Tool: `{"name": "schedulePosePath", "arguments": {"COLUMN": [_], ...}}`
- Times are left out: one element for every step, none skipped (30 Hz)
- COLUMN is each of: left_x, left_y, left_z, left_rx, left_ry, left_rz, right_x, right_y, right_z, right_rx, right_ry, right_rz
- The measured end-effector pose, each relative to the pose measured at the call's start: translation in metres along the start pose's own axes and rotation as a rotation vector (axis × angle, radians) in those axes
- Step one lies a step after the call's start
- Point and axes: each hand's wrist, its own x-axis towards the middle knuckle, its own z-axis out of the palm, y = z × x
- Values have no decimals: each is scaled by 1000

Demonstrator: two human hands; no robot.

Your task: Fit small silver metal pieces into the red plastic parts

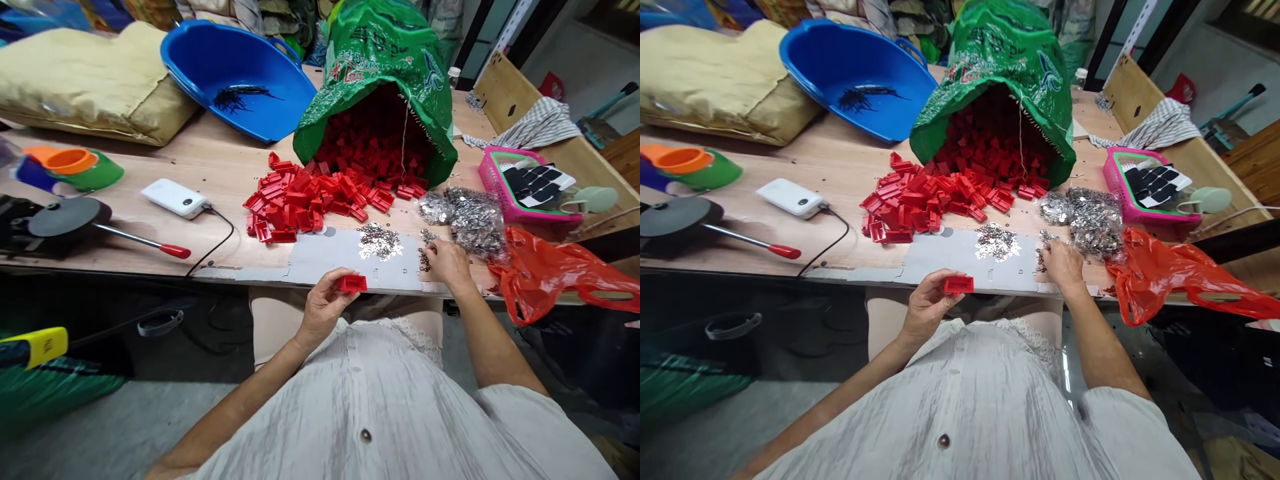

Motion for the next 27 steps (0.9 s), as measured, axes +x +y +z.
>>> {"name": "schedulePosePath", "arguments": {"left_x": [-1,-1,-1,-1,-1,-1,0,1,2,2,3,3,3,3,3,2,1,1,0,-1,-2,-2,-3,-3,-3,-3,-3], "left_y": [0,0,0,0,0,1,3,6,8,11,14,16,17,18,19,19,18,18,17,17,17,16,16,16,16,16,16], "left_z": [0,0,-1,-1,0,0,1,2,2,3,4,4,4,4,4,3,3,3,3,3,3,3,4,4,4,5,5], "left_rx": [18,32,41,39,20,-22,-86,-167,-253,-337,-410,-468,-515,-554,-590,-623,-654,-682,-705,-723,-736,-744,-748,-748,-746,-740,-734], "left_ry": [-3,-3,1,2,0,-10,-26,-51,-80,-106,-126,-142,-154,-162,-169,-173,-174,-170,-160,-147,-131,-115,-102,-90,-79,-71,-66], "left_rz": [13,24,29,20,-6,-53,-120,-200,-283,-359,-423,-477,-518,-549,-572,-590,-607,-624,-644,-667,-690,-711,-731,-746,-758,-766,-771], "right_x": [0,-1,-2,-4,-7,-11,-16,-22,-29,-36,-44,-51,-58,-64,-68,-72,-74,-75,-75,-75,-75,-74,-74,-74,-74,-75,-75], "right_y": [2,3,4,4,3,0,-5,-11,-19,-28,-37,-46,-55,-64,-71,-77,-82,-86,-89,-90,-91,-92,-92,-91,-91,-90,-89], "right_z": [-1,-1,-3,-4,-6,-7,-9,-11,-13,-15,-17,-19,-21,-22,-22,-22,-21,-20,-18,-16,-15,-13,-12,-11,-11,-10,-10], "right_rx": [14,39,84,158,261,390,533,676,803,902,974,1025,1061,1080,1086,1086,1083,1082,1080,1078,1074,1066,1058,1055,1055,1057,1058], "right_ry": [26,58,94,128,148,151,138,107,70,35,3,-20,-38,-52,-51,-37,-10,29,70,109,139,159,167,169,166,162,156], "right_rz": [0,0,-8,-30,-67,-118,-175,-235,-287,-332,-372,-402,-430,-460,-488,-516,-542,-569,-599,-631,-664,-694,-716,-722,-716,-705,-698]}}
